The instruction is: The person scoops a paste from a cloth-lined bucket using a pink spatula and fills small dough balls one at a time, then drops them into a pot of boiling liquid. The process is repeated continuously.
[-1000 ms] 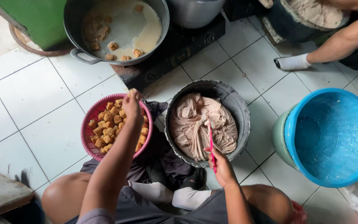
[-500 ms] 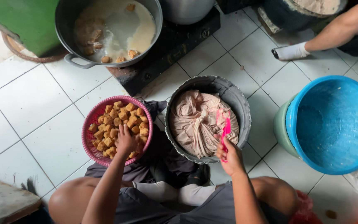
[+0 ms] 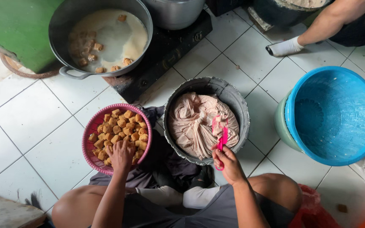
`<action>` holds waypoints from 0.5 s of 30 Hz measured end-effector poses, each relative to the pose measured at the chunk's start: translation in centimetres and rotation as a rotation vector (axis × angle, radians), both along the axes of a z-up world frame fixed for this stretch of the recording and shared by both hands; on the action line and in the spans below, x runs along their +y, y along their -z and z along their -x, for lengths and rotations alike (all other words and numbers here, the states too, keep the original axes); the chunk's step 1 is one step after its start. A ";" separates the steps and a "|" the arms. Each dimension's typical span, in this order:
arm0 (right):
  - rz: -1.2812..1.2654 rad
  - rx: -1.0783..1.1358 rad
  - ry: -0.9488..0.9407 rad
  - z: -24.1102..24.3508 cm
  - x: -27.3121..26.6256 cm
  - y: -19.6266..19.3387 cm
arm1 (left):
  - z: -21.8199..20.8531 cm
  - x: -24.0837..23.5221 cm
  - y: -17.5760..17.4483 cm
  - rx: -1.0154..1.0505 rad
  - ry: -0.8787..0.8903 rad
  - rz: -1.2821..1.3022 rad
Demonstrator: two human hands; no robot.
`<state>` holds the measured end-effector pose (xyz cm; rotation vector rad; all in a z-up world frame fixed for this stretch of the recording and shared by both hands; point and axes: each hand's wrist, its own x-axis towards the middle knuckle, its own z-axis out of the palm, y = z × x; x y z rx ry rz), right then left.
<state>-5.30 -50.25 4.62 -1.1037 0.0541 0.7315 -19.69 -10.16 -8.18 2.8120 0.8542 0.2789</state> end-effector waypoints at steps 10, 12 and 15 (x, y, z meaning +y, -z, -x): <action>0.187 -0.149 0.050 1.9 5.7 -1.0 | -8.1 -14.9 -10.4 -0.742 0.047 1.193; 0.217 -0.212 0.104 2.0 6.7 -1.3 | -7.7 -18.8 -12.7 -0.630 0.056 1.225; 0.238 -0.299 0.166 2.3 6.6 -1.3 | -7.2 -21.4 -14.3 -0.658 0.101 1.239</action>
